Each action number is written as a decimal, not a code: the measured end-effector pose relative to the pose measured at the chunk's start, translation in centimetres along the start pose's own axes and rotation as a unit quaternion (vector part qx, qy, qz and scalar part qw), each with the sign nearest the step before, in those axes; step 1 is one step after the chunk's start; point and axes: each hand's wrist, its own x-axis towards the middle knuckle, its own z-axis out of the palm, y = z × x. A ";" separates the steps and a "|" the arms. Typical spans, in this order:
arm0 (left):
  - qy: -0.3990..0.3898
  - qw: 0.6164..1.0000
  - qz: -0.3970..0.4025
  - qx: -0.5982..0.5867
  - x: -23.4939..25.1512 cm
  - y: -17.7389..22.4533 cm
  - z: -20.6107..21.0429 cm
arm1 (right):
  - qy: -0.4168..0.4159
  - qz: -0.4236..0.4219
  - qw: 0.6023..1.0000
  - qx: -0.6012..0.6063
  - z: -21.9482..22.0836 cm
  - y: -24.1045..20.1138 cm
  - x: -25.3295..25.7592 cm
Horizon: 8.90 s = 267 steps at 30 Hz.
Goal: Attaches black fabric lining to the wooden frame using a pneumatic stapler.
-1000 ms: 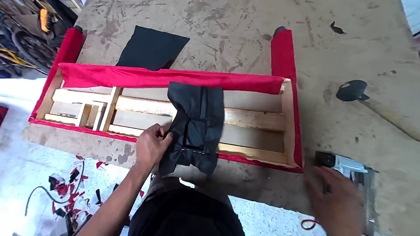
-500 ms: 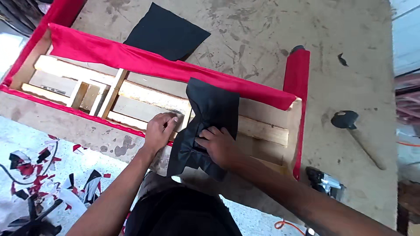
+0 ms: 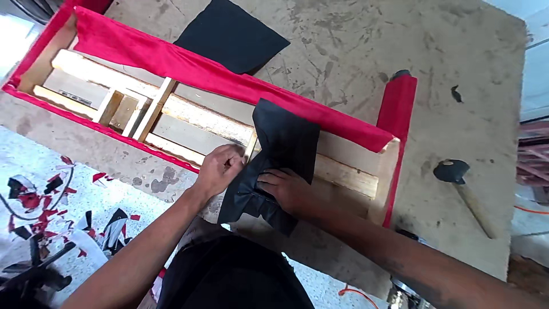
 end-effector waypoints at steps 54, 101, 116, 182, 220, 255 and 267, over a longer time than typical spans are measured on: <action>0.013 0.998 -0.064 0.017 -4.9 -1.6 -3.1 | -0.255 0.110 0.948 -0.153 -5.4 -1.1 7.3; -0.439 0.851 0.288 0.027 27.1 1.2 11.0 | 0.362 0.627 0.570 0.390 -11.0 -13.6 -4.8; -0.473 0.838 0.271 -0.005 28.7 -0.3 12.6 | 0.210 0.700 0.618 0.289 -8.4 -7.0 3.8; -0.053 0.987 -0.113 0.097 6.2 -1.6 2.6 | -0.045 0.156 0.984 0.066 -11.3 -0.8 2.0; -0.066 0.930 -0.177 0.315 7.2 5.2 8.3 | 0.141 0.334 0.846 0.392 -6.4 -0.1 -28.2; -0.120 0.975 -0.126 0.135 -6.5 15.3 19.2 | -0.060 0.242 0.957 0.150 -13.7 3.0 -7.4; 0.034 0.977 -0.164 -0.133 -6.2 14.8 12.8 | -0.057 0.225 0.966 0.119 -11.3 3.9 -6.9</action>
